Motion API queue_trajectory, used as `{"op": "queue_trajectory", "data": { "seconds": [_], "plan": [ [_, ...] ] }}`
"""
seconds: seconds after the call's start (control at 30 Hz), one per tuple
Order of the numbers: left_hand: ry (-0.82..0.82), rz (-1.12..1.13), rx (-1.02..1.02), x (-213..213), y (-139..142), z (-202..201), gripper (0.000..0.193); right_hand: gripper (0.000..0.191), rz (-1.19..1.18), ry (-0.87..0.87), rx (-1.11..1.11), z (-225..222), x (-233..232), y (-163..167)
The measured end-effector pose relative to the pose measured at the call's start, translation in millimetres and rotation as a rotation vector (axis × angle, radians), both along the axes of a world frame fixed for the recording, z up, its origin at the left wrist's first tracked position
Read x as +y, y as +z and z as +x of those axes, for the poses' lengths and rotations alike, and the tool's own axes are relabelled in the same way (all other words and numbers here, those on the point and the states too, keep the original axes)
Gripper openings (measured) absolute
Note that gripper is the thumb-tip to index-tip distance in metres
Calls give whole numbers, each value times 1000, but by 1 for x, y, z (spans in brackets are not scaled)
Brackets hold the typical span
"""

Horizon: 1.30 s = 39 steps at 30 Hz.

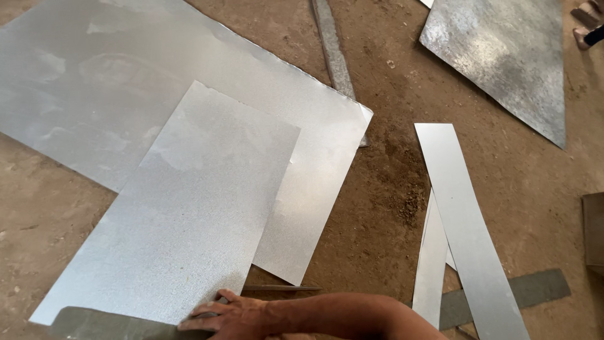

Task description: The person kneels on the ground and cuts narrow strips from a large light-colored metal sheet using hand shears, holding a straight metal edge as a guide along the cut line. Cut strips are stacked with a pile of finished strips beside the work area.

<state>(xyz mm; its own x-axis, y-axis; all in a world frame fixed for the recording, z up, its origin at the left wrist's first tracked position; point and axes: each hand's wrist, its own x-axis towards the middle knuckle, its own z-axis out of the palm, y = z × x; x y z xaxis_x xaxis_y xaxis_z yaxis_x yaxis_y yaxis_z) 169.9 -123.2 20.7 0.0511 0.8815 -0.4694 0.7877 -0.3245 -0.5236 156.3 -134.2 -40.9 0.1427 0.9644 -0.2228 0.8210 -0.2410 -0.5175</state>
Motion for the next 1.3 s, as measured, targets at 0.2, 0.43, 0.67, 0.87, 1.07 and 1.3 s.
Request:
{"op": "queue_trajectory", "data": {
  "seconds": [0.2, 0.43, 0.67, 0.87, 1.07, 1.3],
  "plan": [
    [-309, -65, 165, 6, -13, -3, 63, 95, 79, -251, 245, -12, 12, -20],
    [-444, 82, 172, 13, -24, -7, 47, 75, 169, -194, 6, -18, 9, -38],
    [-525, -82, 342, 15, -18, 1, 48, 67, 206, -194, 111, -11, 9, -32],
    [-563, -93, 357, 20, -17, -1, 53, 58, 283, -224, 173, -9, 4, -27],
    [-629, 85, 251, 19, -24, -15, 43, 46, 281, -222, 197, -9, 7, -27],
    [-633, -168, 286, 41, -31, -6, 53, 48, 290, -198, 229, -2, 3, -4]
  ]
}}
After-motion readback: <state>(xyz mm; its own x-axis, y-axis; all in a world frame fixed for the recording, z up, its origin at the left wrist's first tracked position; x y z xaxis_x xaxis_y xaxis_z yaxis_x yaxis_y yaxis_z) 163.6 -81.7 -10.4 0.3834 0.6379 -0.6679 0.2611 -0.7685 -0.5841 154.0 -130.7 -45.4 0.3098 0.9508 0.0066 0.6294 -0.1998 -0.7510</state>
